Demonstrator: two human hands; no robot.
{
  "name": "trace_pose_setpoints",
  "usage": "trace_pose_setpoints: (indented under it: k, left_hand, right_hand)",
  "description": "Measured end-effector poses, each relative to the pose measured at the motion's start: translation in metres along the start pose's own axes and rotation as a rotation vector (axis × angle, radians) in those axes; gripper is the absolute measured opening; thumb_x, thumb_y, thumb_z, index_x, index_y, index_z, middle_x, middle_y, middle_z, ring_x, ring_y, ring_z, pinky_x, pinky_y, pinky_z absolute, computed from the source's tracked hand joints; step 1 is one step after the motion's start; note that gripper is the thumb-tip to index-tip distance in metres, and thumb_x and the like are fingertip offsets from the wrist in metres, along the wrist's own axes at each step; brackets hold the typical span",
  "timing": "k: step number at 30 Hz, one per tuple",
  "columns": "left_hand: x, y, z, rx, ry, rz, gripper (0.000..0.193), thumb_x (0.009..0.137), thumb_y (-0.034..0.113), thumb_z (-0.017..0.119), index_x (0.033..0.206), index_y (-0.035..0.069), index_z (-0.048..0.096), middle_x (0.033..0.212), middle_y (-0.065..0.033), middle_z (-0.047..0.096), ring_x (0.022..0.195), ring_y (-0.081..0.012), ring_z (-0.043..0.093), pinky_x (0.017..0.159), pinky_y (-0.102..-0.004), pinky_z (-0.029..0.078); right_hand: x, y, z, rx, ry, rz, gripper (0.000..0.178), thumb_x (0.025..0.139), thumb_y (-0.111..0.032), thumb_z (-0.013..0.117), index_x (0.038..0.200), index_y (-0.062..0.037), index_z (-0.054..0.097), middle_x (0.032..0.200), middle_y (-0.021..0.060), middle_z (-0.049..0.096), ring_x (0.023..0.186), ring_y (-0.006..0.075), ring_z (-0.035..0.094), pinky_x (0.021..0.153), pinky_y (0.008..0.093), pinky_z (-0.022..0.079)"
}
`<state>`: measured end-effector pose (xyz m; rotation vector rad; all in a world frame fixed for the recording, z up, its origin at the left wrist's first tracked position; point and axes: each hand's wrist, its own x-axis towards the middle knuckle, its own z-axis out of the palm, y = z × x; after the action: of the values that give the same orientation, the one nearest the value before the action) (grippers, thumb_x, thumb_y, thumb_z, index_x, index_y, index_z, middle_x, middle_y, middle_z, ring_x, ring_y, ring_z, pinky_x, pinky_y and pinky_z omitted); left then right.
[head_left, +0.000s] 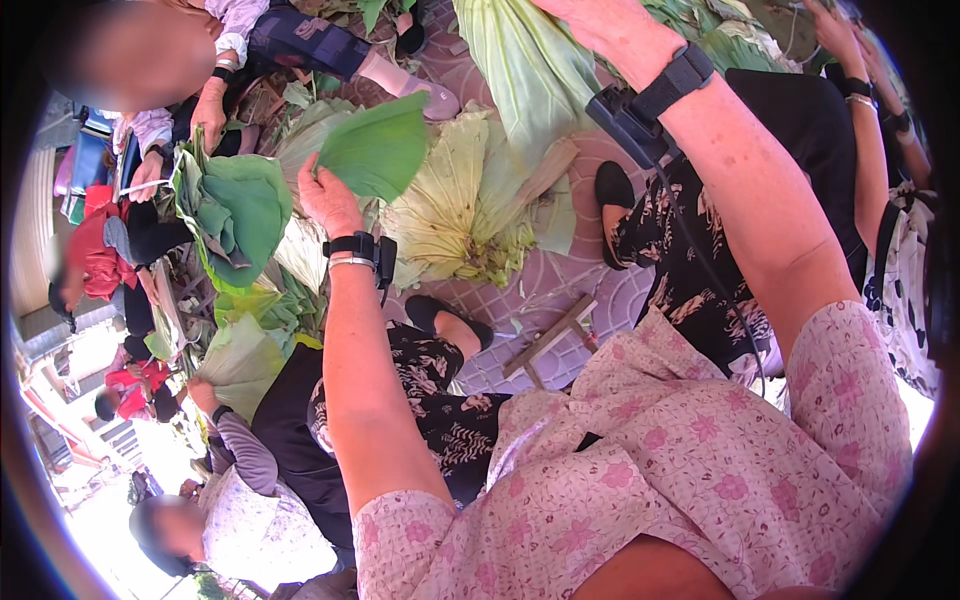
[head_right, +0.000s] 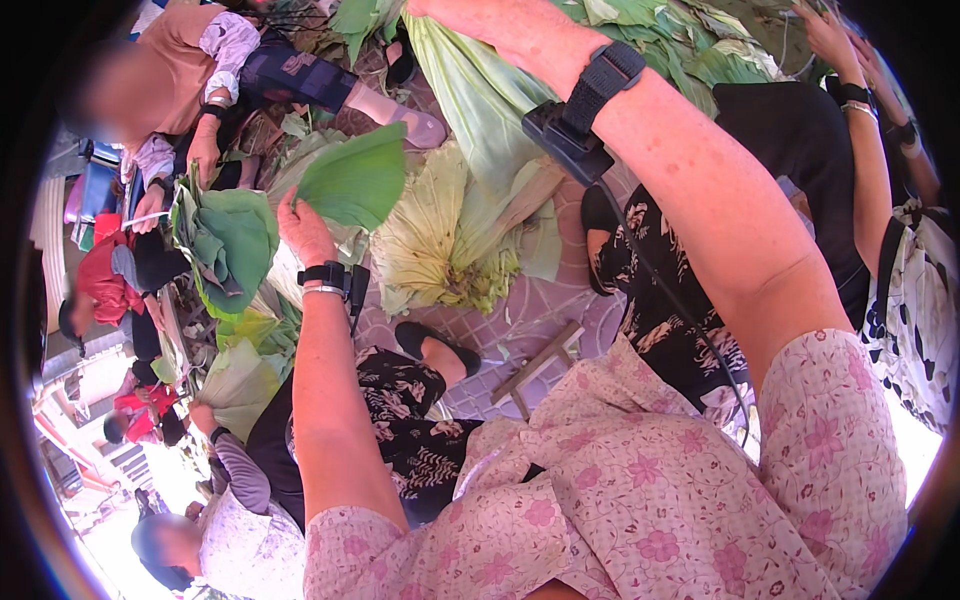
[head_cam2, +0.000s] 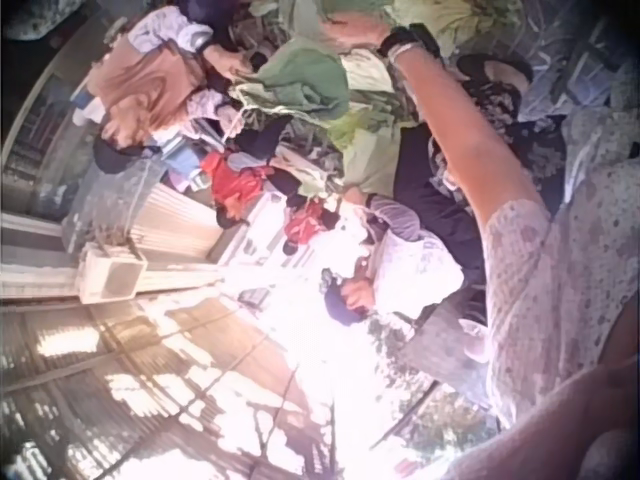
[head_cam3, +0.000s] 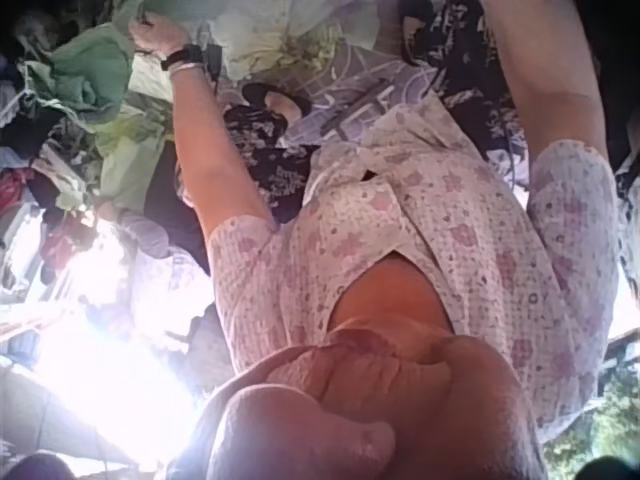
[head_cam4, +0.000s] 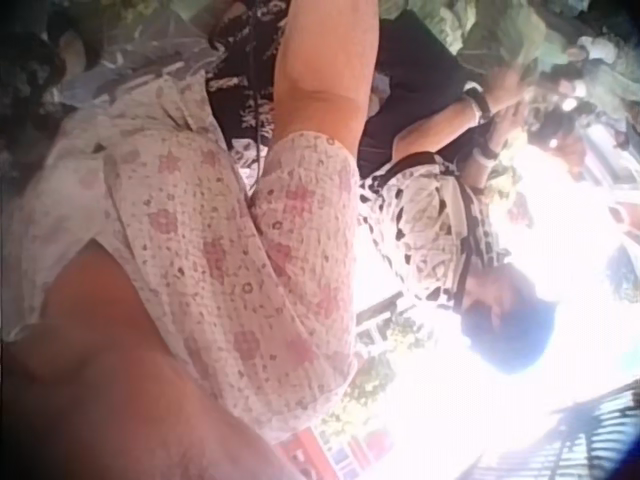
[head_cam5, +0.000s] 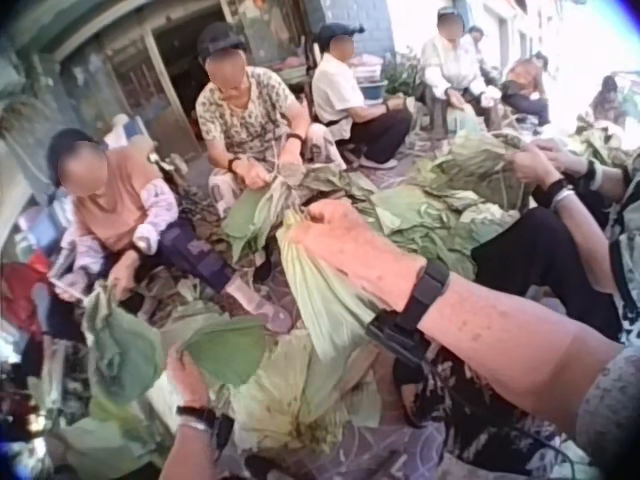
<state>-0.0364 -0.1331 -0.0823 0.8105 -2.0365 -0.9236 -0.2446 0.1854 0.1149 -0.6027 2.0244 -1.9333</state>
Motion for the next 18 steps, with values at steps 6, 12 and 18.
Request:
trace_pose_setpoints:
  k: [6, 12, 18]
  left_hand:
    - [-0.068, -0.022, 0.018, 0.261, -0.155, 0.188, 0.030, 0.090, 0.000, 0.052, 0.116, 0.004, 0.066, 0.101, -0.0212, 0.069, 0.089, -0.0396, 0.066, 0.082, -0.0433, 0.053]
    - [-0.175, -0.045, 0.044, 0.250, -0.264, 0.171, 0.032, 0.089, 0.000, 0.052, 0.118, 0.004, 0.064, 0.101, -0.0224, 0.068, 0.093, -0.0402, 0.066, 0.084, -0.0438, 0.053]
    - [-0.122, -0.034, 0.049, 0.189, -0.215, 0.000, 0.029, 0.091, 0.002, 0.052, 0.116, 0.004, 0.066, 0.100, -0.0219, 0.070, 0.087, -0.0391, 0.068, 0.080, -0.0427, 0.054]
  right_hand:
    - [0.005, 0.012, 0.005, 0.111, -0.056, 0.065, 0.018, 0.090, -0.017, 0.065, 0.085, 0.0003, 0.068, 0.073, 0.0025, 0.063, 0.063, 0.0114, 0.058, 0.057, 0.0288, 0.046]
    - [0.008, 0.011, 0.009, 0.061, -0.072, 0.037, 0.016, 0.090, -0.014, 0.065, 0.083, 0.0001, 0.066, 0.073, 0.0028, 0.063, 0.063, 0.0115, 0.058, 0.057, 0.0288, 0.046]
    - [0.011, 0.012, -0.003, 0.108, -0.055, 0.044, 0.013, 0.088, -0.012, 0.065, 0.081, -0.0007, 0.065, 0.072, 0.0024, 0.062, 0.062, 0.0120, 0.058, 0.057, 0.0285, 0.046]
